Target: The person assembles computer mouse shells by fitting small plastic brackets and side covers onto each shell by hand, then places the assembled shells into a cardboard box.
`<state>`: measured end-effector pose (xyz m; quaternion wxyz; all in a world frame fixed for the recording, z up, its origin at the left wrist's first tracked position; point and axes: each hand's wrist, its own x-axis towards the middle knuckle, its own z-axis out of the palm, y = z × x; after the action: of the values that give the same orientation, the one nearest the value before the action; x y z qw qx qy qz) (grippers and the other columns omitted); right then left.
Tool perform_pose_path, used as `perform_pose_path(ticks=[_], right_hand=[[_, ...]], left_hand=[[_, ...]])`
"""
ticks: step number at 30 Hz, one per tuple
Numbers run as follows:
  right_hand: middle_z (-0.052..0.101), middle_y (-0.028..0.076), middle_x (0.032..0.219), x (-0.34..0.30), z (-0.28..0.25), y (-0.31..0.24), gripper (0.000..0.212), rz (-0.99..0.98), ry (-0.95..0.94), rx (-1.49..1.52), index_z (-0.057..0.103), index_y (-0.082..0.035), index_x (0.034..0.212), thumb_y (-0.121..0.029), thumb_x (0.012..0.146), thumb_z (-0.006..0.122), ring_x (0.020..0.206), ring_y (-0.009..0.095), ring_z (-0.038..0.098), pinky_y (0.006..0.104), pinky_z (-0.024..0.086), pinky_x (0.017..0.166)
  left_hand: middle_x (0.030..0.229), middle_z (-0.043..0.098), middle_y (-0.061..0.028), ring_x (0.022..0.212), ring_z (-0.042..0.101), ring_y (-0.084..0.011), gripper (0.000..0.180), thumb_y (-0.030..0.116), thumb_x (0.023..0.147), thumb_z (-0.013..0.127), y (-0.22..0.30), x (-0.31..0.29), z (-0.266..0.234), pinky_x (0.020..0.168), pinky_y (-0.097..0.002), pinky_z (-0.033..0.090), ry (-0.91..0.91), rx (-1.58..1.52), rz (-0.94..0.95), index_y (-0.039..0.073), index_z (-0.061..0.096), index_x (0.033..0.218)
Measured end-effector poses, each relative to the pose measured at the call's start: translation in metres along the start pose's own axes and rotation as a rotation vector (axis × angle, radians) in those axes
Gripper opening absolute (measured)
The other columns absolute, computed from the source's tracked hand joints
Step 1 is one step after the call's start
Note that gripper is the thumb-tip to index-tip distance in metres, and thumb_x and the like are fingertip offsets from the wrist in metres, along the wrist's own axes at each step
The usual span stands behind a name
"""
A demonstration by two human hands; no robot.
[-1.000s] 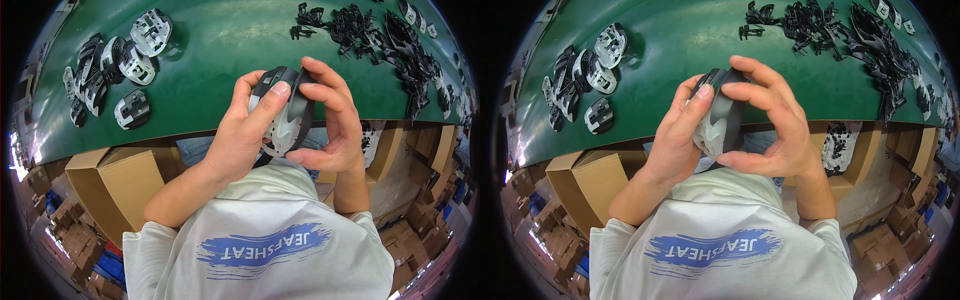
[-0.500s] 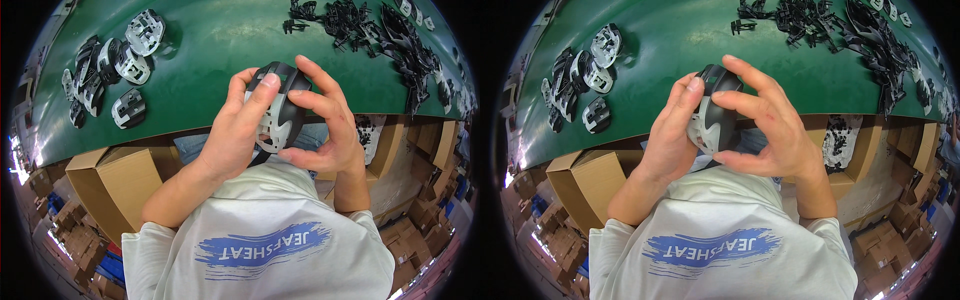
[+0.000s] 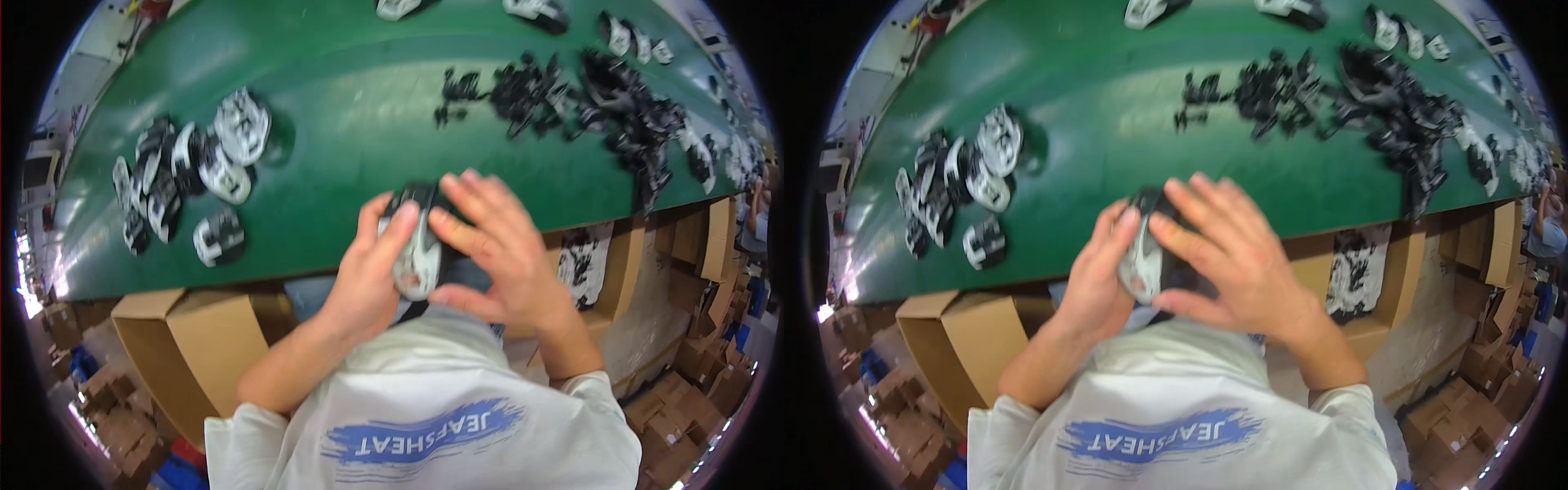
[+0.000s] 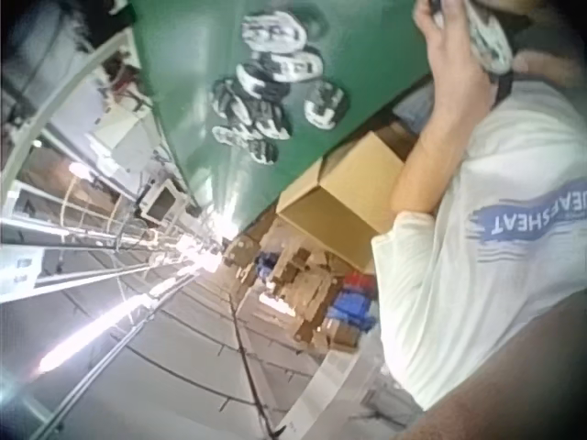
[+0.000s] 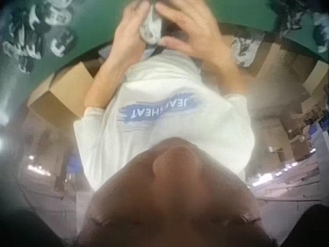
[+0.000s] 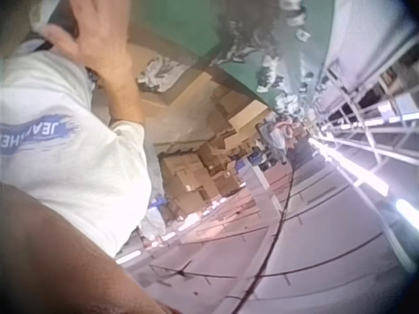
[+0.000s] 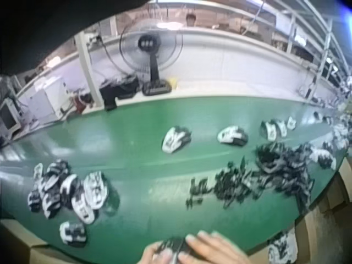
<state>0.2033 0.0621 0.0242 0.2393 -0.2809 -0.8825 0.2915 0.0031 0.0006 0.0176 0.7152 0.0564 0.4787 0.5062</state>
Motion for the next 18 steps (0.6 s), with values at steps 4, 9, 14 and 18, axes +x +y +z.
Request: perform_pose_path(ticks=[4, 9, 14, 18], right_hand=[[0.044, 0.029, 0.163, -0.001, 0.011, 0.003, 0.076, 0.001, 0.041, 0.267, 0.060, -0.008, 0.147, -0.038, 0.084, 0.089, 0.147, 0.048, 0.048, 0.0571, 0.039, 0.121], [0.043, 0.031, 0.162, 0.002, 0.021, -0.005, 0.077, 0.053, 0.149, 0.487, 0.061, -0.008, 0.145, -0.027, 0.078, 0.094, 0.146, 0.048, 0.049, 0.0581, 0.039, 0.121], [0.043, 0.028, 0.163, 0.010, 0.021, -0.003, 0.081, -0.015, 0.198, 0.332, 0.064, -0.014, 0.143, -0.022, 0.070, 0.098, 0.148, 0.047, 0.048, 0.0657, 0.033, 0.122], [0.044, 0.027, 0.162, 0.012, 0.025, 0.002, 0.079, -0.035, 0.161, 0.230, 0.064, -0.015, 0.144, -0.030, 0.074, 0.097, 0.151, 0.050, 0.041, 0.0648, 0.028, 0.125]], left_hand=[[0.141, 0.062, -0.0082, 0.129, 0.064, -0.0225, 0.039, 0.032, 0.116, 0.047, 0.012, -0.006, -0.002, 0.108, -0.0425, 0.056, -0.065, -0.108, -0.124, 0.010, 0.048, 0.148], [0.143, 0.059, -0.0092, 0.132, 0.061, -0.0241, 0.052, 0.040, 0.113, 0.055, 0.015, -0.001, -0.011, 0.111, -0.0445, 0.054, -0.159, -0.099, -0.122, 0.009, 0.044, 0.153], [0.141, 0.056, -0.0106, 0.129, 0.058, -0.0205, 0.089, 0.032, 0.094, 0.086, 0.036, 0.001, -0.006, 0.110, -0.0369, 0.050, -0.298, 0.215, 0.065, 0.004, 0.032, 0.158], [0.144, 0.055, -0.0113, 0.130, 0.057, -0.0181, 0.088, 0.021, 0.091, 0.086, 0.034, 0.000, -0.010, 0.110, -0.0364, 0.049, -0.260, 0.259, 0.074, -0.001, 0.034, 0.159]])
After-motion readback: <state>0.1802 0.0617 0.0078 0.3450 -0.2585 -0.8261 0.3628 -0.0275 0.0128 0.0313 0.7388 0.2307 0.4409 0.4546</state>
